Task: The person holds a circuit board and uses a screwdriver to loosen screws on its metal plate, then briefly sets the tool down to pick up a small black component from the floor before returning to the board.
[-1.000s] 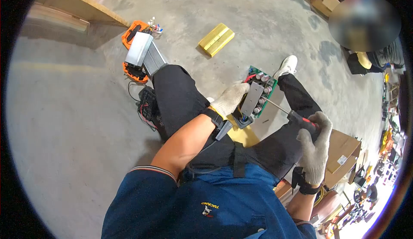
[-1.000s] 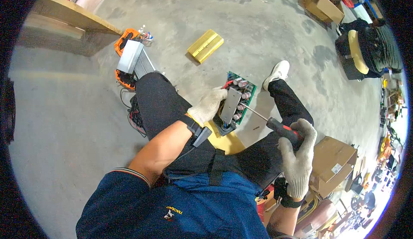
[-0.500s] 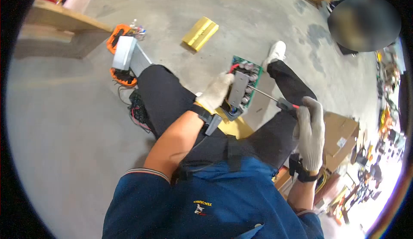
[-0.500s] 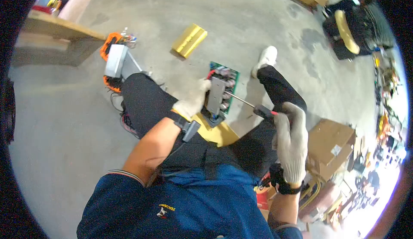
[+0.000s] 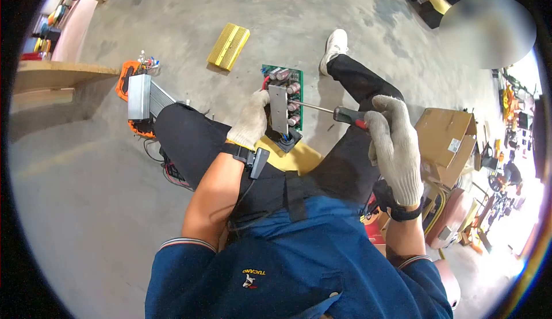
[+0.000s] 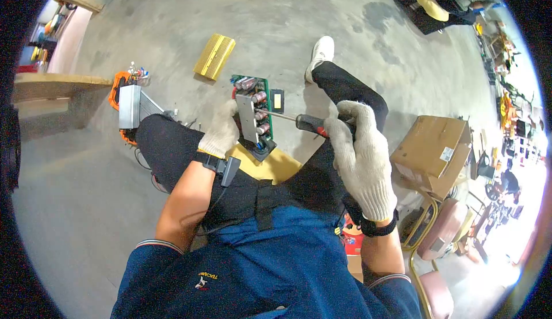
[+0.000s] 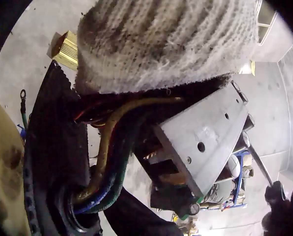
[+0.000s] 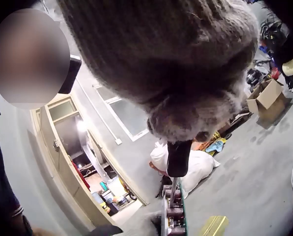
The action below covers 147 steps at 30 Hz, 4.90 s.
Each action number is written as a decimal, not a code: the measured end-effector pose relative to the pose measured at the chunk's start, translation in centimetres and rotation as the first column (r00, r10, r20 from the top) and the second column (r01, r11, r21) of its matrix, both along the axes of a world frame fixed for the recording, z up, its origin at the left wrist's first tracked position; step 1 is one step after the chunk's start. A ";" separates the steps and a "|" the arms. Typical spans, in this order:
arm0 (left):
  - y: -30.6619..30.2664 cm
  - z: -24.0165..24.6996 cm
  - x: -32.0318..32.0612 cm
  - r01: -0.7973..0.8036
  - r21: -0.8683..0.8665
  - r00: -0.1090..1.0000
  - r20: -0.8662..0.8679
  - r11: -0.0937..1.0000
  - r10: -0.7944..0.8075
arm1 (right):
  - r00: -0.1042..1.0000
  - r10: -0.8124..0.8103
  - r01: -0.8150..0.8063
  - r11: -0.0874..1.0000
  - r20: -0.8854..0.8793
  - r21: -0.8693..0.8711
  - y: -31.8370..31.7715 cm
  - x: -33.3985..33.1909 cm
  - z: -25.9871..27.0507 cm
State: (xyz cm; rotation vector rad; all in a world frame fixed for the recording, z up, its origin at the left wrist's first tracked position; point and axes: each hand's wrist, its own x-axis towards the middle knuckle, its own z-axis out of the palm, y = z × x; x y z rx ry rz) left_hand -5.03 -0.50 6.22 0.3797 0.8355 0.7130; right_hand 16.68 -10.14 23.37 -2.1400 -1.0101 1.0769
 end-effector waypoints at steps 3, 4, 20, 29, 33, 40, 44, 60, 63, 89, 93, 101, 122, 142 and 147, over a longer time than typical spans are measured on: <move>0.3 -1.4 -0.3 0.036 -0.052 0.999 -0.012 0.998 -0.036 | 0.940 0.207 -0.285 0.914 0.271 0.290 -1.1 0.4 -1.4; 0.2 -2.0 -0.4 0.045 -0.052 0.999 -0.014 0.998 -0.045 | 0.942 0.198 -0.276 0.916 0.269 0.291 -1.2 0.5 -1.4; -0.3 -3.8 -1.4 -0.006 0.073 0.999 0.055 0.997 0.002 | 0.777 0.481 -0.611 0.733 0.406 0.300 0.1 0.3 0.1; -0.1 -4.4 -2.3 0.007 0.008 0.996 -0.090 1.000 -0.006 | 0.869 0.406 -0.457 0.878 0.285 0.143 -0.9 0.3 0.2; -0.2 -3.6 -1.2 -0.054 -0.043 0.992 -0.119 0.998 0.049 | 0.804 0.495 -0.581 0.771 0.329 0.259 -1.2 0.6 -0.3; -0.3 -1.7 -0.8 -0.088 -0.060 0.994 -0.074 0.994 0.083 | 0.732 0.581 -0.674 0.697 0.357 0.247 -1.0 0.9 -0.4; -0.3 -2.3 -0.9 -0.102 -0.051 0.994 -0.042 0.993 0.100 | 0.728 0.552 -0.675 0.680 0.407 0.286 -1.2 0.9 -0.9; 0.1 -2.1 -1.1 -0.159 -0.135 0.982 -0.120 0.978 0.144 | 0.683 0.625 -0.726 0.640 0.379 0.251 -0.7 0.8 -1.0; 0.3 -3.4 -1.6 -0.103 -0.183 0.990 -0.109 0.978 0.084 | 0.654 0.649 -0.749 0.628 0.388 0.211 -0.7 0.8 -1.0; 0.2 -4.3 -1.2 0.022 -0.038 0.999 0.029 0.999 -0.021 | 0.932 0.306 -0.357 0.874 0.195 0.329 0.1 0.5 0.0; -0.2 1.5 1.3 -0.263 -0.187 0.965 -0.064 0.947 0.255 | 0.990 0.136 -0.142 0.956 0.043 0.257 -0.2 4.0 0.7; 1.5 -4.7 -6.2 -0.401 -0.178 0.788 0.432 0.898 0.438 | 0.888 -0.246 0.364 0.892 -0.387 0.269 3.4 7.4 -3.0; 1.8 -4.8 -5.6 -0.493 -0.097 0.870 -0.034 0.865 0.492 | 0.715 -0.447 0.409 0.891 -0.537 -0.197 10.2 11.7 -22.2; 2.5 -5.4 -3.1 -0.458 -0.410 0.882 -0.322 0.789 0.345 | 0.987 -0.143 0.121 0.961 -0.073 -0.249 20.1 13.6 -41.9; 2.4 -5.4 -4.1 -0.408 -0.454 0.910 -0.277 0.792 0.310 | 0.998 -0.065 0.069 0.965 0.022 -0.255 21.0 14.2 -43.7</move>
